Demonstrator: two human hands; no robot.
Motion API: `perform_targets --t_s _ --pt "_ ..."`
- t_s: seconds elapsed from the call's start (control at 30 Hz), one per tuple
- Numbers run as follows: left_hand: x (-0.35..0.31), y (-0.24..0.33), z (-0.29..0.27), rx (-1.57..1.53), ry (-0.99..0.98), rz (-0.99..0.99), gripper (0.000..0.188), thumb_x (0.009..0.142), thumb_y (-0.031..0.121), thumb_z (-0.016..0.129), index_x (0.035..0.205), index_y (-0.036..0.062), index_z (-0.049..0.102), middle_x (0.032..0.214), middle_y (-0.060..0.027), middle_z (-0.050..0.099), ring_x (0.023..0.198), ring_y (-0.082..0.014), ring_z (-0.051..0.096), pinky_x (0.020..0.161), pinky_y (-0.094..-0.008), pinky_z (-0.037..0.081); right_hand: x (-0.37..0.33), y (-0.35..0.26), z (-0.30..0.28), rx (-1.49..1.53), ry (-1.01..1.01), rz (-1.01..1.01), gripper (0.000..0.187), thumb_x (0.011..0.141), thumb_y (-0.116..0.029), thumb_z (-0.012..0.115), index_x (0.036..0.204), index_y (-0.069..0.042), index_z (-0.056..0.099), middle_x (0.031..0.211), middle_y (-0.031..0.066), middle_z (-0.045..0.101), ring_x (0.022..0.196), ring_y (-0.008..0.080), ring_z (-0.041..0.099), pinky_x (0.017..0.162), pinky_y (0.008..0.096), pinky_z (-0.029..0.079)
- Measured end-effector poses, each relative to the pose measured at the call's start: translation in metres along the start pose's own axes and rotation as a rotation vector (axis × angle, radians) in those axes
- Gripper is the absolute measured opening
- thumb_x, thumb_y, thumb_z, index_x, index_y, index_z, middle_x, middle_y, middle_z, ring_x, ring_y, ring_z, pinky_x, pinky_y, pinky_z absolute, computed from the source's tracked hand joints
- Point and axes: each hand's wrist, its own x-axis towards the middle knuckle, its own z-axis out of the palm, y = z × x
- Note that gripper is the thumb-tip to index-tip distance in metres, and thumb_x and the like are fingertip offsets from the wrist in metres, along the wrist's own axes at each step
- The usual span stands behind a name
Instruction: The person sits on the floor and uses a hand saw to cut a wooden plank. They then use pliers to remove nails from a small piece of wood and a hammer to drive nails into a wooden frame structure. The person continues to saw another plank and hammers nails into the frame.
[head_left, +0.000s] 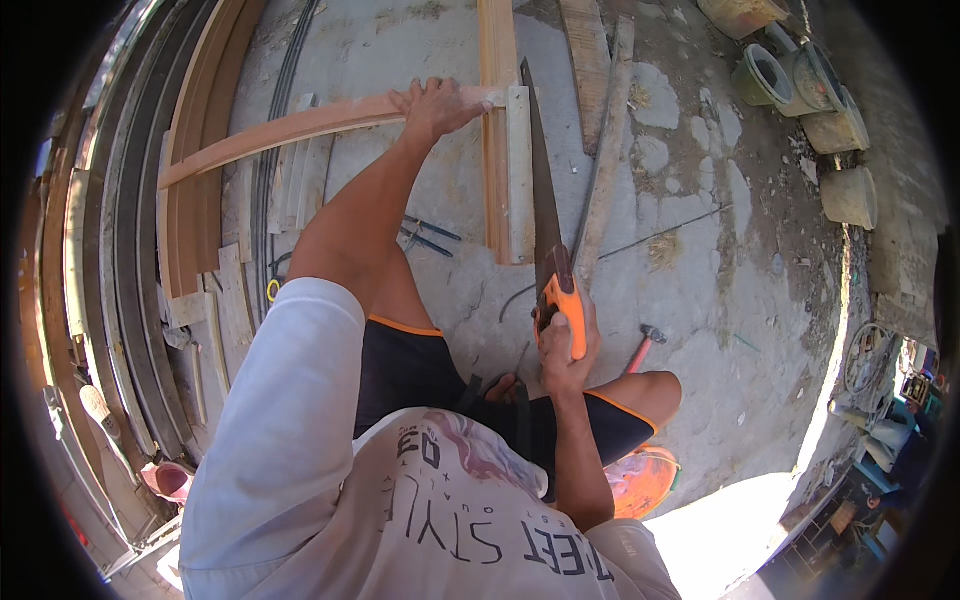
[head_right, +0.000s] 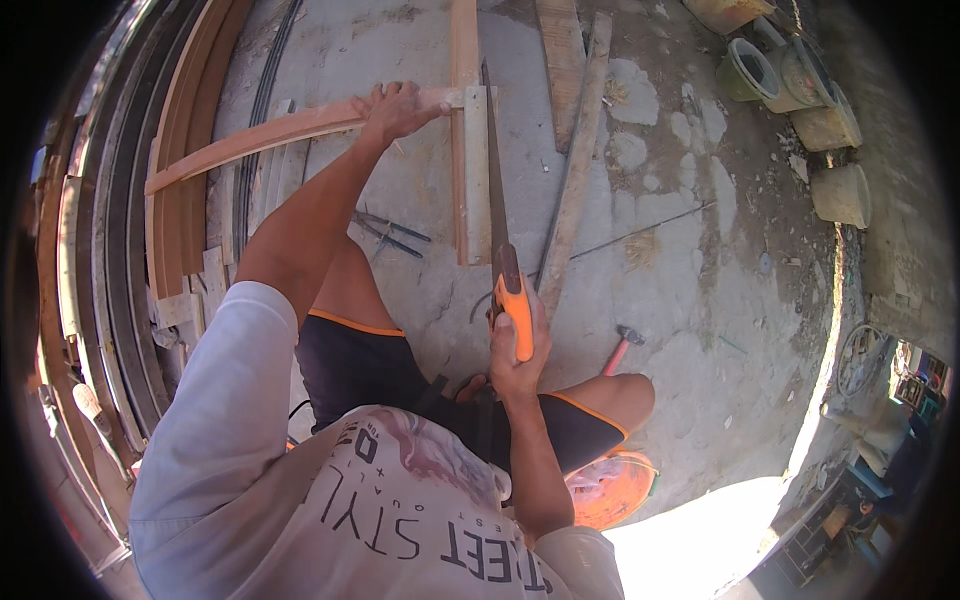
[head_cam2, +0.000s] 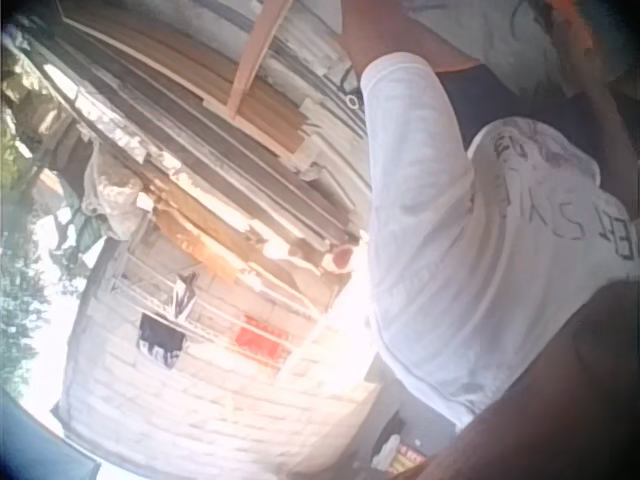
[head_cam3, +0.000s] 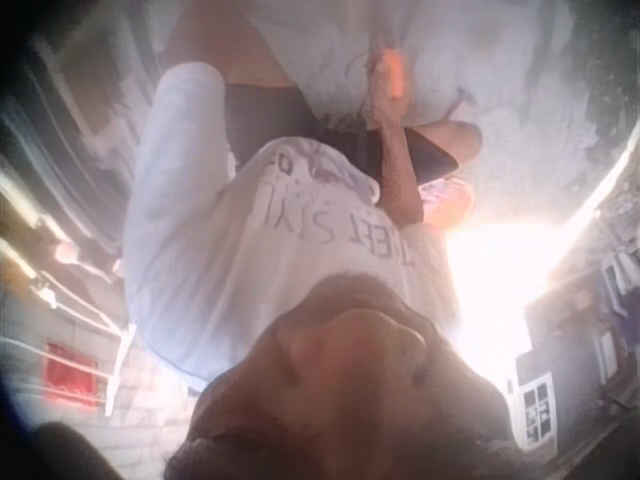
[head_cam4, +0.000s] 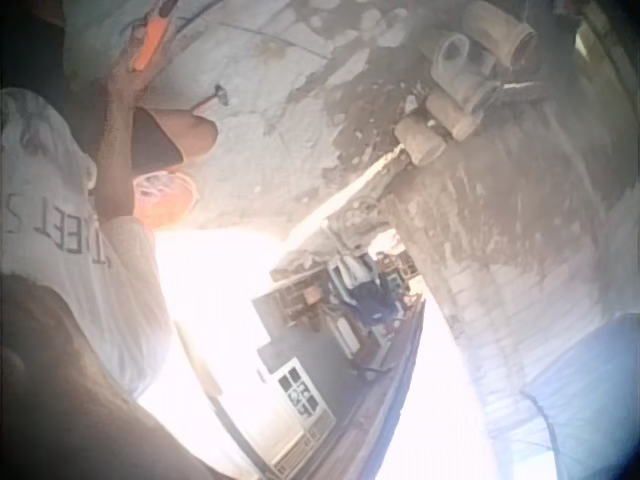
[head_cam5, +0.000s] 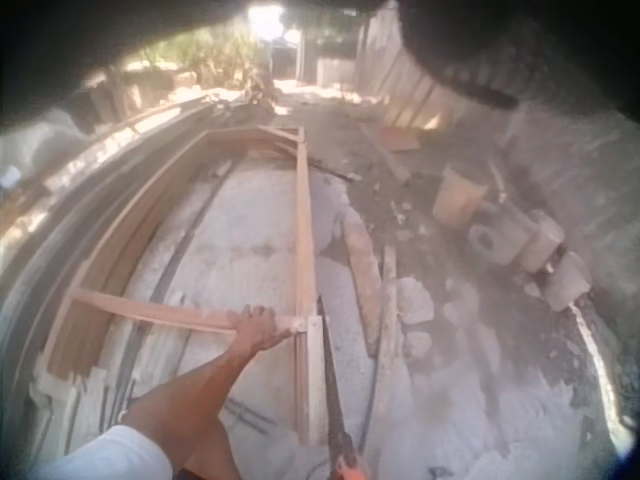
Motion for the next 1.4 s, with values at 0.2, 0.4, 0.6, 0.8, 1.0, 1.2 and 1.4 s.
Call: perform_targets --t_s 0.2,0.4,0.6,0.8,1.0,1.2,1.4 --pt "0.006 -0.004 -0.007 -0.035 -0.018 -0.002 0.095 0.088 0.082 0.062 0.149 0.0090 0.060 0.163 -0.0209 0.045 0.158 -0.0526 0.022 0.117 -0.0841 -0.001 0.031 0.000 0.008 0.048 0.005 0.029 0.053 0.106 -0.023 0.063 0.153 -0.001 0.052 0.106 0.0066 0.069 0.089 0.0125 0.062 0.081 0.0286 0.052" --pt "0.012 -0.014 0.004 -0.032 0.005 0.052 0.097 0.087 0.083 0.061 0.149 0.0083 0.059 0.163 -0.0228 0.044 0.156 -0.0544 0.024 0.117 -0.0846 0.000 0.022 0.003 0.011 0.010 0.055 -0.050 0.059 0.101 -0.018 0.071 0.154 -0.002 0.051 0.107 0.0108 0.074 0.089 0.0114 0.067 0.081 0.0295 0.055" --pt "0.017 -0.019 0.007 -0.003 -0.032 0.040 0.101 0.086 0.086 0.060 0.152 0.0099 0.055 0.164 -0.0218 0.043 0.157 -0.0522 0.024 0.117 -0.0838 0.001 0.003 -0.028 0.009 -0.110 0.087 -0.027 0.058 0.097 -0.012 0.074 0.151 -0.003 0.054 0.098 0.0129 0.075 0.078 0.0147 0.071 0.077 0.0304 0.057" --pt "0.018 -0.019 0.004 0.032 -0.035 0.014 0.104 0.085 0.088 0.058 0.154 0.0098 0.053 0.164 -0.0209 0.043 0.157 -0.0511 0.024 0.118 -0.0819 0.002 -0.135 -0.050 -0.053 -0.283 0.094 -0.042 0.060 0.090 0.000 0.071 0.148 -0.002 0.056 0.111 0.0171 0.078 0.094 0.0238 0.080 0.087 0.0320 0.060" --pt "0.023 -0.013 0.003 0.013 0.004 0.058 0.102 0.085 0.088 0.059 0.150 0.0092 0.057 0.162 -0.0228 0.045 0.154 -0.0536 0.027 0.116 -0.0842 0.002 -0.040 -0.051 -0.027 -0.119 0.082 -0.020 0.058 0.092 -0.001 0.067 0.148 -0.001 0.056 0.094 0.0159 0.076 0.079 0.0198 0.074 0.078 0.0310 0.057" --pt "0.047 -0.047 0.016 0.020 -0.031 0.092 0.108 0.085 0.090 0.056 0.155 0.0072 0.053 0.160 -0.0259 0.046 0.155 -0.0529 0.026 0.116 -0.0823 0.007 -0.050 -0.060 -0.021 -0.076 0.033 0.098 0.059 0.091 0.000 0.066 0.149 -0.004 0.057 0.090 0.0150 0.074 0.079 0.0192 0.074 0.079 0.0314 0.058" --pt "0.023 -0.015 0.013 0.018 -0.014 0.071 0.109 0.084 0.090 0.056 0.155 0.0071 0.053 0.161 -0.0262 0.045 0.156 -0.0540 0.025 0.113 -0.0857 0.006 -0.136 -0.076 -0.059 -0.307 0.123 -0.050 0.057 0.090 0.004 0.062 0.146 0.001 0.058 0.099 0.0145 0.076 0.090 0.0194 0.077 0.083 0.0316 0.059"
